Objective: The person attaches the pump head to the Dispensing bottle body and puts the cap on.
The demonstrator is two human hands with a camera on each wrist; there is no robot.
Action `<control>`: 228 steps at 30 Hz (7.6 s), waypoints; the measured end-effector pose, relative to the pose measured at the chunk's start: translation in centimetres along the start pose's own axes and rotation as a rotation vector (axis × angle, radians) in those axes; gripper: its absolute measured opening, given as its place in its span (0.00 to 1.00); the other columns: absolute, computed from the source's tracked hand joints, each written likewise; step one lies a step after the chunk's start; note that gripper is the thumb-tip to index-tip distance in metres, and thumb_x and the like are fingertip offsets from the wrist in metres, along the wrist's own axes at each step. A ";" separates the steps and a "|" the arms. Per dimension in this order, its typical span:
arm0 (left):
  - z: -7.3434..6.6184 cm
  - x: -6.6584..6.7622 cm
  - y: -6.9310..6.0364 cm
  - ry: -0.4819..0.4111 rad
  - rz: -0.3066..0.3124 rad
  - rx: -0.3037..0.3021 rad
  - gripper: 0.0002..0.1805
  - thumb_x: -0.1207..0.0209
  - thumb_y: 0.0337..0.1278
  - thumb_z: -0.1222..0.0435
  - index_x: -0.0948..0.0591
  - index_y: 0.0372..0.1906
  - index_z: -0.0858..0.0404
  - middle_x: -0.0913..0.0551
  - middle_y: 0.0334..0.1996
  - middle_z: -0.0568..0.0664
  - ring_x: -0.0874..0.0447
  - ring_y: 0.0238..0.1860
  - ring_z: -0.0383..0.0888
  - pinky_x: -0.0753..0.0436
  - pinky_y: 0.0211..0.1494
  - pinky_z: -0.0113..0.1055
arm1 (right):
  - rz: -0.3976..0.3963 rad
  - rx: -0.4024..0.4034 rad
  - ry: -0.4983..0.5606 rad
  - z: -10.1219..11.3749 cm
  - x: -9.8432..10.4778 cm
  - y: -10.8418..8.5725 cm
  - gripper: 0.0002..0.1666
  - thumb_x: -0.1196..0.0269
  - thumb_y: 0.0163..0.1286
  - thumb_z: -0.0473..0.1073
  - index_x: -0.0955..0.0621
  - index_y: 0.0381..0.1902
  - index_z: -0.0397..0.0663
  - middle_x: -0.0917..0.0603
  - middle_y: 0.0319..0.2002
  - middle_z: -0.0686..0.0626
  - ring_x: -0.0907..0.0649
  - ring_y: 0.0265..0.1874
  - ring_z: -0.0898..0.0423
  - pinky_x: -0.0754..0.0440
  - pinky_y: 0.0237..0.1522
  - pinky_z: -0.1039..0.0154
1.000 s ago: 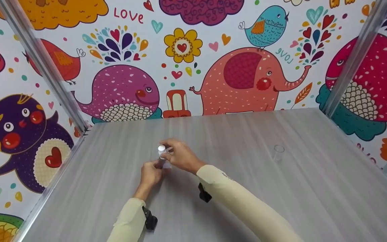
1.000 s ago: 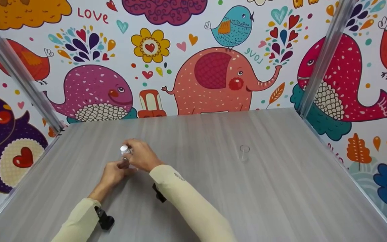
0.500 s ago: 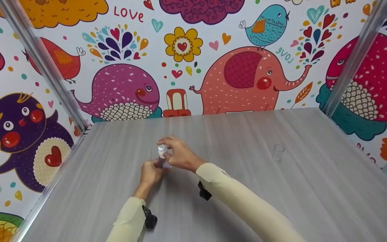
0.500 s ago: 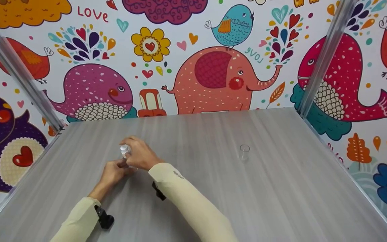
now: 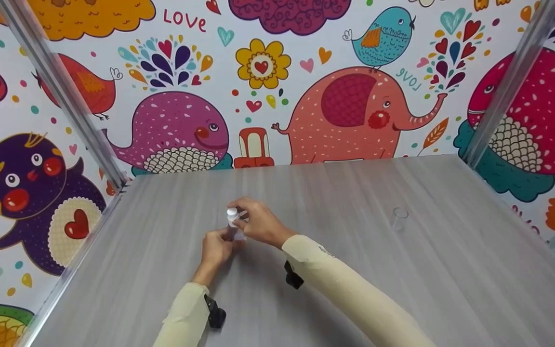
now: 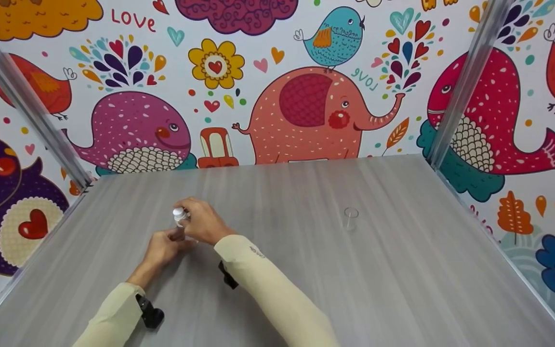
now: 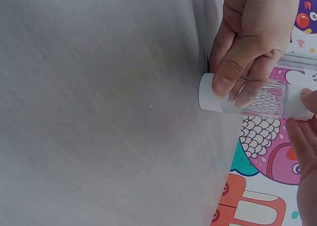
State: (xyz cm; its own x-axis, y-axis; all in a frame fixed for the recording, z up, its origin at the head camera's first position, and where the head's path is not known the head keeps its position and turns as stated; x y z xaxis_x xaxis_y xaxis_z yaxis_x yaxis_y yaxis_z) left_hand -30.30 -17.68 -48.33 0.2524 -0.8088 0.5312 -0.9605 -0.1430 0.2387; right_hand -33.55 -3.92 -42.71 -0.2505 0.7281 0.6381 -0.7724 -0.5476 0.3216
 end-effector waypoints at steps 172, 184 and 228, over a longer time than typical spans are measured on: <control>-0.1 0.0 -0.2 -0.008 0.022 0.044 0.15 0.30 0.41 0.74 0.11 0.40 0.71 0.10 0.38 0.63 0.16 0.35 0.45 0.16 0.40 0.38 | -0.029 -0.079 0.147 -0.5 -0.1 0.2 0.23 0.33 0.65 0.33 0.19 0.58 0.46 0.16 0.57 0.47 0.16 0.56 0.50 0.19 0.59 0.59; -0.3 0.0 -0.2 -0.006 -0.025 0.010 0.07 0.30 0.40 0.75 0.12 0.30 0.71 0.18 0.21 0.52 0.30 0.25 0.40 0.29 0.30 0.32 | -0.030 -0.063 0.068 0.0 -0.1 0.2 0.20 0.33 0.66 0.34 0.18 0.56 0.46 0.13 0.52 0.47 0.13 0.51 0.54 0.17 0.55 0.63; -0.4 -0.1 0.0 0.015 -0.027 0.096 0.07 0.27 0.39 0.72 0.16 0.24 0.70 0.22 0.19 0.49 0.30 0.25 0.42 0.29 0.31 0.34 | -0.082 -0.124 0.144 -0.3 -0.7 -0.6 0.25 0.30 0.64 0.37 0.20 0.59 0.46 0.15 0.56 0.47 0.16 0.55 0.53 0.18 0.58 0.59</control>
State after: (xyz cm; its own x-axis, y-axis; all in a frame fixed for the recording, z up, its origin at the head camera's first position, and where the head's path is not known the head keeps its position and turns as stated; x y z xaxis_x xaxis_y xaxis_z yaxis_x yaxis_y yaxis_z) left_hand -30.28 -17.38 -48.04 0.2797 -0.7953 0.5378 -0.9599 -0.2196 0.1746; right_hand -33.05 -3.96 -43.53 -0.2574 0.8244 0.5041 -0.8575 -0.4354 0.2741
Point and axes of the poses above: each hand's wrist, its own y-axis towards the middle knuckle, its own x-axis out of the back of the hand, z = x × y, the point moved 2 cm from there along y, towards the middle knuckle
